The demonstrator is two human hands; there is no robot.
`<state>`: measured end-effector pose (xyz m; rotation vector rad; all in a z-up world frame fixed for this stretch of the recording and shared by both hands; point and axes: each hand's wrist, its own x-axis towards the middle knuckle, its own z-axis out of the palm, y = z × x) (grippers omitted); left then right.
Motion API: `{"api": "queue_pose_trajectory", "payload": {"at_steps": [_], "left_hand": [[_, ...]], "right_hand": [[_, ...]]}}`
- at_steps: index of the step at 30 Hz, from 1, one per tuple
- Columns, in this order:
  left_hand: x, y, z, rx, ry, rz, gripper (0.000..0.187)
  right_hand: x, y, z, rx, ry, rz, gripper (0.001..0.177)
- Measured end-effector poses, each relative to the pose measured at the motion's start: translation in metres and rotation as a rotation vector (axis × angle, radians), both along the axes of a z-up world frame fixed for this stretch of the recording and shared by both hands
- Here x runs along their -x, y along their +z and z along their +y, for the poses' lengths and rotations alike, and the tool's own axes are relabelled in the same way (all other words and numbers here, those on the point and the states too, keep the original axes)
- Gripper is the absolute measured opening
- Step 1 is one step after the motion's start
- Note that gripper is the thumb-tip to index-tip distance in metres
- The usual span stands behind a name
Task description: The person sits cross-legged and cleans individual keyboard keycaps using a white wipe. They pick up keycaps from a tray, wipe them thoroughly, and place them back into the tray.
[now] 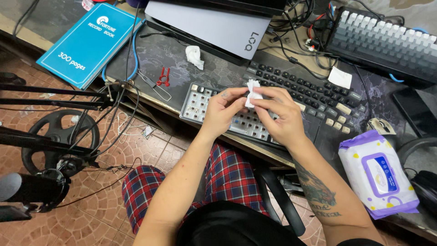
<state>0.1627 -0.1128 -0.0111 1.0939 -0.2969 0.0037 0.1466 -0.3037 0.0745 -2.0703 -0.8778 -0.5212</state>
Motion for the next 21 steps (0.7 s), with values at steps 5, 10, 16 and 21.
{"api": "queue_pose_trajectory", "payload": {"at_steps": [5,10,16,21], "left_hand": [[0.003,0.005,0.001,-0.018,-0.067,-0.009,0.033],[0.001,0.001,0.001,0.033,-0.019,-0.028,0.03],[0.003,-0.001,0.001,0.039,-0.035,-0.029,0.029],[0.006,0.01,0.002,0.026,-0.016,-0.008,0.031]], "right_hand": [[0.001,-0.004,0.005,-0.035,-0.069,-0.042,0.025],[0.0,-0.004,0.007,-0.014,-0.015,-0.124,0.027],[0.0,-0.004,0.004,0.003,-0.048,-0.118,0.029],[-0.001,-0.004,0.003,-0.019,-0.037,-0.106,0.026]]}}
